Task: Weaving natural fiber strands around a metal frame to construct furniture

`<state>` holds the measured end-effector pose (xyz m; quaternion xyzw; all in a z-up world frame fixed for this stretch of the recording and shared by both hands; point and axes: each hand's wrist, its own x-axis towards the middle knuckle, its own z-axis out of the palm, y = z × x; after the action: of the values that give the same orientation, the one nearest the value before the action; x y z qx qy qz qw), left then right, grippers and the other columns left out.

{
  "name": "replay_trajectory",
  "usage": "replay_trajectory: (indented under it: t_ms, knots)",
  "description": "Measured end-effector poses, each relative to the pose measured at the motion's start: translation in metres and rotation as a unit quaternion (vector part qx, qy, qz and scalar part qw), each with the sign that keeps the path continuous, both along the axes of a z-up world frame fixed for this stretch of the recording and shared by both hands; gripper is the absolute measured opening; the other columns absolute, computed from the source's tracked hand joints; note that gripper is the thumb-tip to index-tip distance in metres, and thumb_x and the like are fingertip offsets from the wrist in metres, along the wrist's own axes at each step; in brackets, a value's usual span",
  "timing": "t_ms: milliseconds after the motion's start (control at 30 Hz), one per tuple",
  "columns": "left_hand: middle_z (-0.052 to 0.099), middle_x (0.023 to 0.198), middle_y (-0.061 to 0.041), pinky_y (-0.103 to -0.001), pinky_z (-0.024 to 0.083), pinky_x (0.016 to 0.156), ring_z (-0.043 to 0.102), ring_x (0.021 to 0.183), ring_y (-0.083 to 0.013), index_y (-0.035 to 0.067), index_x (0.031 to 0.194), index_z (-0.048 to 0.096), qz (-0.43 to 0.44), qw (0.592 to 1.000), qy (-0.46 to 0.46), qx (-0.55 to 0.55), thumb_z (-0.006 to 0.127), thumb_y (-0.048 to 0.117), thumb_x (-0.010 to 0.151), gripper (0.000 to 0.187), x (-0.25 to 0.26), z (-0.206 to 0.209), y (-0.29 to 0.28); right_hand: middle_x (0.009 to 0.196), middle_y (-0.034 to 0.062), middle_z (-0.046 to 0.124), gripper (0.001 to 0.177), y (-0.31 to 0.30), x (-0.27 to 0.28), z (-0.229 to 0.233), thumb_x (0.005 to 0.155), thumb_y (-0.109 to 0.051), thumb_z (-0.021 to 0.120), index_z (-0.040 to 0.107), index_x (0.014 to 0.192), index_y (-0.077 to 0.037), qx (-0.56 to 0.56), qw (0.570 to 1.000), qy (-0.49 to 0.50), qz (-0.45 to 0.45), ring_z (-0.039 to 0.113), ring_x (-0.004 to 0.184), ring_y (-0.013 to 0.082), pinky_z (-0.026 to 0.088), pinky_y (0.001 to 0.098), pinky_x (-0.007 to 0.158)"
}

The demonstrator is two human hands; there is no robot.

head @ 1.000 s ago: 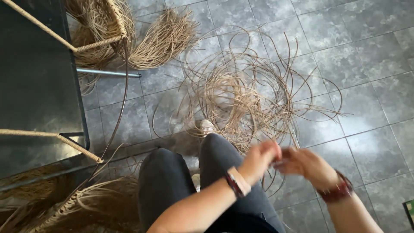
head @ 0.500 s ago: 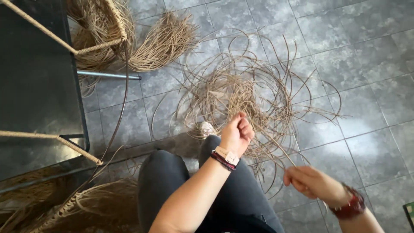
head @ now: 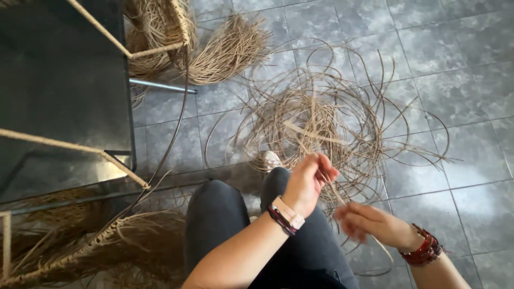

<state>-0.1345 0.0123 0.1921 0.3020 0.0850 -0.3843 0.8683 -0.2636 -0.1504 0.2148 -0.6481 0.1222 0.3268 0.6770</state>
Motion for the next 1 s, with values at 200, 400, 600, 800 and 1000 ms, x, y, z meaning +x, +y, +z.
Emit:
replay_trajectory:
  t_ms: [200, 400, 600, 800, 1000]
  knots:
    - [0.058, 0.087, -0.001, -0.028, 0.044, 0.077, 0.053, 0.08, -0.0128, 0.012, 0.092, 0.057, -0.059, 0.964, -0.237, 0.106, 0.039, 0.033, 0.115, 0.035, -0.048, -0.003, 0.013, 0.083, 0.0036, 0.052, 0.058, 0.021, 0.068, 0.026, 0.105, -0.034, 0.037, 0.052, 0.15, 0.0, -0.074, 0.986, -0.121, -0.086, 0.061, 0.082, 0.0176, 0.055, 0.0298, 0.078]
    - [0.07, 0.108, -0.005, -0.029, 0.05, 0.09, 0.065, 0.099, -0.0144, 0.013, 0.09, 0.064, -0.179, 0.937, -0.267, 0.137, 0.045, 0.037, 0.112, 0.037, -0.061, -0.026, 0.034, 0.07, 0.0145, 0.063, 0.035, 0.053, 0.114, 0.043, 0.11, -0.018, 0.043, 0.064, 0.099, 0.008, 0.034, 0.977, -0.014, -0.212, 0.059, 0.057, 0.0234, 0.053, 0.0342, 0.055]
    - [0.059, 0.112, 0.005, -0.026, 0.047, 0.098, 0.056, 0.1, -0.0093, 0.019, 0.097, 0.061, -0.11, 0.976, -0.153, 0.108, 0.05, 0.028, 0.108, 0.019, -0.003, -0.008, 0.041, 0.059, -0.0048, 0.035, 0.029, 0.055, 0.059, -0.003, 0.108, -0.016, 0.046, 0.065, 0.113, 0.006, -0.011, 0.967, -0.063, -0.248, 0.03, 0.037, 0.0034, 0.019, 0.0185, 0.031]
    - [0.023, 0.058, 0.012, -0.019, 0.025, 0.045, 0.025, 0.045, -0.0032, 0.022, 0.09, 0.058, 0.107, 0.992, 0.05, -0.037, 0.032, 0.03, 0.116, 0.037, 0.031, 0.03, 0.056, 0.053, 0.0185, 0.065, 0.032, 0.047, 0.023, -0.022, 0.106, -0.014, 0.045, 0.07, 0.098, 0.004, -0.092, 0.968, -0.053, -0.228, 0.06, 0.034, 0.0225, 0.04, 0.028, 0.027]
    - [0.034, 0.053, 0.006, -0.017, 0.027, 0.037, 0.033, 0.041, -0.0033, 0.011, 0.082, 0.054, 0.022, 0.995, -0.026, 0.091, 0.041, 0.033, 0.115, 0.041, -0.057, 0.013, 0.051, 0.107, 0.0278, 0.074, 0.035, 0.088, 0.107, 0.033, 0.11, -0.017, 0.045, 0.067, 0.121, 0.008, -0.072, 0.948, -0.05, -0.305, 0.073, 0.093, 0.0313, 0.059, 0.0476, 0.085]
